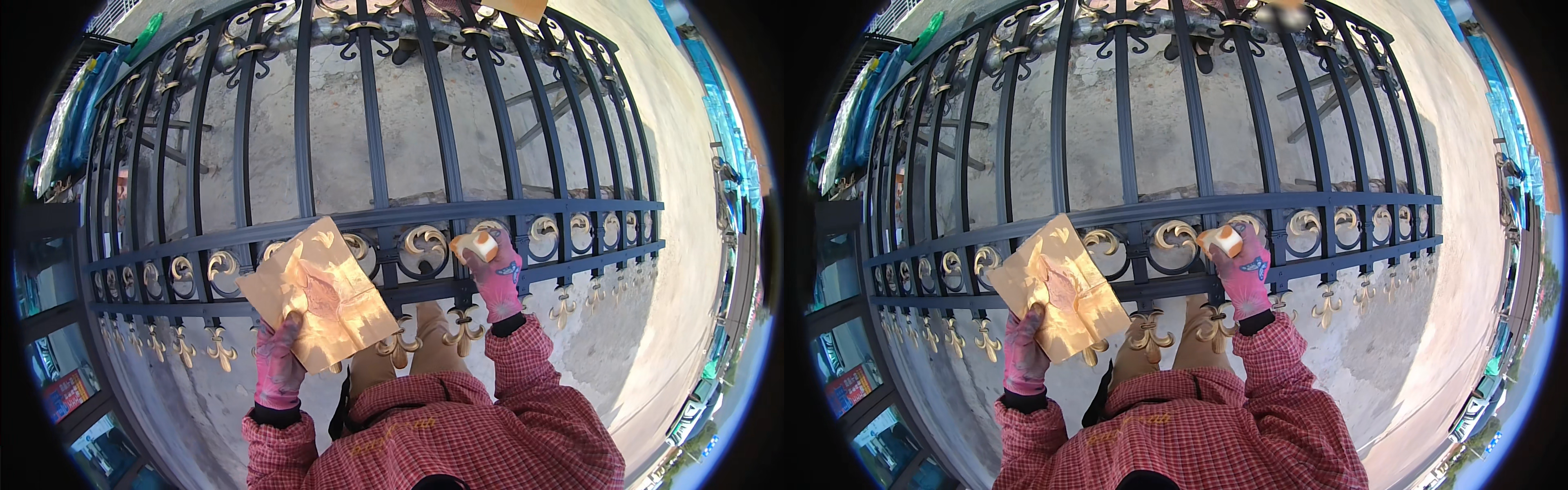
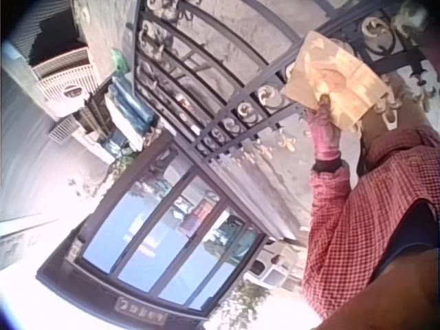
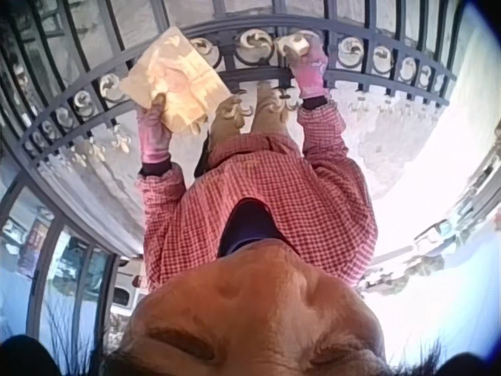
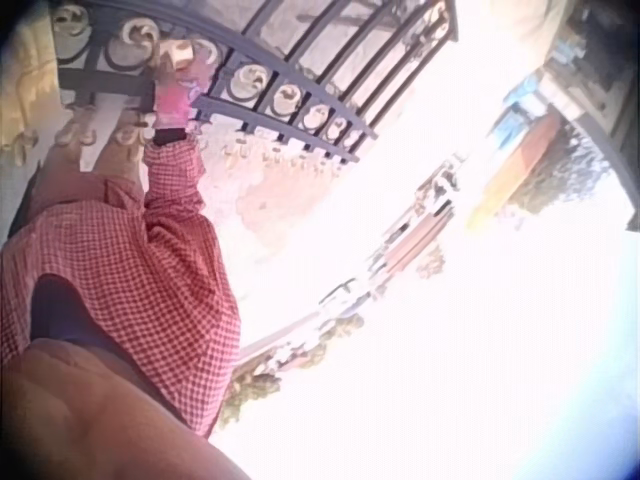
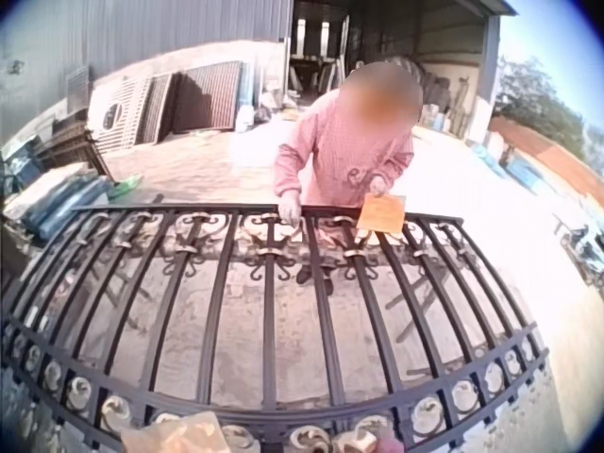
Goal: The person applies gold paint to the ornamental details of a black metal gate using a small brush. They hold a paper palette in the left hand and repeatedly dip the brush to continue painting along the gate's decorative elements.
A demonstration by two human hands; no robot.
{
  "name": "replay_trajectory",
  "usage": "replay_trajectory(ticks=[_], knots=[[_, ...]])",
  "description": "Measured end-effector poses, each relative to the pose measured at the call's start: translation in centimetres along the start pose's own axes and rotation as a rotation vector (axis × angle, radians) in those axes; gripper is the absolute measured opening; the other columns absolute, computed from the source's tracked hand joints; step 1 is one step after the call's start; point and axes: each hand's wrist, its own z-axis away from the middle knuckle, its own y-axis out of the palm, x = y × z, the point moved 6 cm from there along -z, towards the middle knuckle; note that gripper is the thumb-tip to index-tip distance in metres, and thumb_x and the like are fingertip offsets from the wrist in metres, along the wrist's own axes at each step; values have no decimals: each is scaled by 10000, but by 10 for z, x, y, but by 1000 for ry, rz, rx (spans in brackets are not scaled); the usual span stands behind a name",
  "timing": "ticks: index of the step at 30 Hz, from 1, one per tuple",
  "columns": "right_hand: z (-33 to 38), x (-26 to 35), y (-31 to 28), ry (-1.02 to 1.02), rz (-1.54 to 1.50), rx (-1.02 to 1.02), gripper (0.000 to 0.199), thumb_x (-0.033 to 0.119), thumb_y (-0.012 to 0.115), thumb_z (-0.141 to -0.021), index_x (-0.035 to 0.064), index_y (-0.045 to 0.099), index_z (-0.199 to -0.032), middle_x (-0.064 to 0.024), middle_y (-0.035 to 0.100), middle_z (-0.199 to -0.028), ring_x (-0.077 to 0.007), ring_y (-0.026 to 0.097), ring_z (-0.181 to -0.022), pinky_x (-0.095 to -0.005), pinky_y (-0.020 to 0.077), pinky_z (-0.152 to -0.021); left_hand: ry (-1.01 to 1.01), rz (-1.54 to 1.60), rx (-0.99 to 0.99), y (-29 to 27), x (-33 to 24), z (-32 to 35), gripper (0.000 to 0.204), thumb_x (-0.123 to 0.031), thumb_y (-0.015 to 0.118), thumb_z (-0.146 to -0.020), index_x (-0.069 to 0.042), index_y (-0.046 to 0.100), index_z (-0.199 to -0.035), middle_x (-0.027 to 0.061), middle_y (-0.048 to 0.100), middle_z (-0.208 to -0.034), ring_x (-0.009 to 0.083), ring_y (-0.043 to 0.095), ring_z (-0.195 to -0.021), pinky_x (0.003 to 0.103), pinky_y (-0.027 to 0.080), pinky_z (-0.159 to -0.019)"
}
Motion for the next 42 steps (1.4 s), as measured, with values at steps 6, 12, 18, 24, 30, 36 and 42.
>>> replay_trajectory(ticks=[6,12,18,24,30,36,42], knots=[[-5,4,65,-132,286,-31,384,80,742,-700,48,543,-1027,-139,651,-841,-277,660,-771,-329,512,-660,34,-5,-58,-21,-12,6,481,-114,564,-881,0,403,-1319,107,540,-1233,210,569,-1081,331,468,-932],[4,-5,61,62,102,23,340,121,733,-707,48,532,-971,-161,648,-864,-339,644,-793,-381,500,-683,74,56,-35,-49,-19,9,470,-95,580,-884,-29,406,-1316,92,546,-1214,199,573,-1068,332,493,-903],[12,4,71,4,230,122,343,100,717,-700,51,539,-989,-160,649,-874,-342,641,-807,-373,500,-682,66,70,-67,-66,-27,10,489,-107,592,-878,-27,402,-1321,88,541,-1214,200,567,-1074,330,485,-908],[9,8,75,-61,244,147,376,122,725,-682,42,550,-1005,-154,658,-889,-315,655,-790,-365,509,-685,56,94,-60,-84,-29,11,496,-93,590,-877,-21,395,-1327,89,539,-1226,201,561,-1089,339,476,-923],[21,29,55,1,30,78,383,57,714,-689,31,553,-1035,-152,655,-904,-261,659,-750,-327,513,-676,123,129,-120,-92,-32,24,491,-74,572,-883,-20,391,-1337,93,536,-1237,205,560,-1095,340,479,-920],[41,77,115,-350,94,176,467,79,775,-637,62,568,-1055,-114,610,-988,-311,589,-912,-385,468,-800,143,106,-126,-104,-38,26,483,-124,578,-881,2,406,-1314,104,550,-1222,216,581,-1061,340,485,-910],[42,98,189,-538,419,208,496,25,762,-588,69,562,-1040,-112,614,-1006,-325,592,-904,-396,483,-768,124,104,-109,-130,-51,21,455,-113,567,-884,3,423,-1299,103,558,-1210,213,590,-1048,340,492,-901]])
